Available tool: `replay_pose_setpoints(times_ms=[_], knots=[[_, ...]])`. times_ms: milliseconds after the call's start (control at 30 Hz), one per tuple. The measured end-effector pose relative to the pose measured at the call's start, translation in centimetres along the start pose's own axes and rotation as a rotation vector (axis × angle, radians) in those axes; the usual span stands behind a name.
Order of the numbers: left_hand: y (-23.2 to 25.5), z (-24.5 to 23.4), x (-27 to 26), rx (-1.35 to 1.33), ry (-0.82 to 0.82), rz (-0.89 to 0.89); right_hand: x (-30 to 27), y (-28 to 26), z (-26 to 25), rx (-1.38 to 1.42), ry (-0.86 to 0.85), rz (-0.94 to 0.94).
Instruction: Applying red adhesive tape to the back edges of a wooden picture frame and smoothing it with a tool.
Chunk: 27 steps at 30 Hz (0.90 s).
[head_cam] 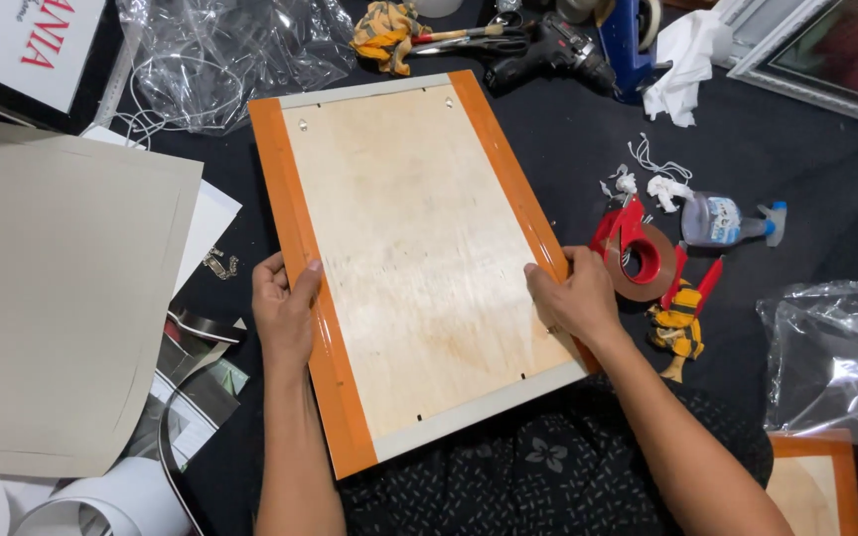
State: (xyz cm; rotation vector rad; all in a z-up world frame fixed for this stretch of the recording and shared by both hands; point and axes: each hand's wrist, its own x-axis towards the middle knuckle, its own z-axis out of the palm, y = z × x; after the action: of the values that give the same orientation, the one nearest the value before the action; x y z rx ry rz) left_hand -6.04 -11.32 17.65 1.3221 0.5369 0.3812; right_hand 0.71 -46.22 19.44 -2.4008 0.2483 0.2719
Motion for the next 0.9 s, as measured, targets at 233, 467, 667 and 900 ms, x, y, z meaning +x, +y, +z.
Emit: replay_pose_setpoints(times_ms=[233, 467, 667, 900], knots=[[-1.5, 0.1, 1.2, 0.104, 0.051, -0.010, 4.0, -1.8, 1.3, -0.042, -0.040, -0.072], [-1.3, 1.9, 1.9, 0.211, 0.052, -0.064, 7.0, -0.3, 2.3, -0.037, -0.013, -0.076], [-0.9, 3.0, 1.5, 0.304, 0.021, -0.116, 7.5, 0.9, 2.4, -0.015, 0.006, -0.081], [-1.1, 3.6, 2.4, 0.194, -0.058, -0.153, 8.1, 1.9, 2.6, -0.009, 0.054, -0.102]])
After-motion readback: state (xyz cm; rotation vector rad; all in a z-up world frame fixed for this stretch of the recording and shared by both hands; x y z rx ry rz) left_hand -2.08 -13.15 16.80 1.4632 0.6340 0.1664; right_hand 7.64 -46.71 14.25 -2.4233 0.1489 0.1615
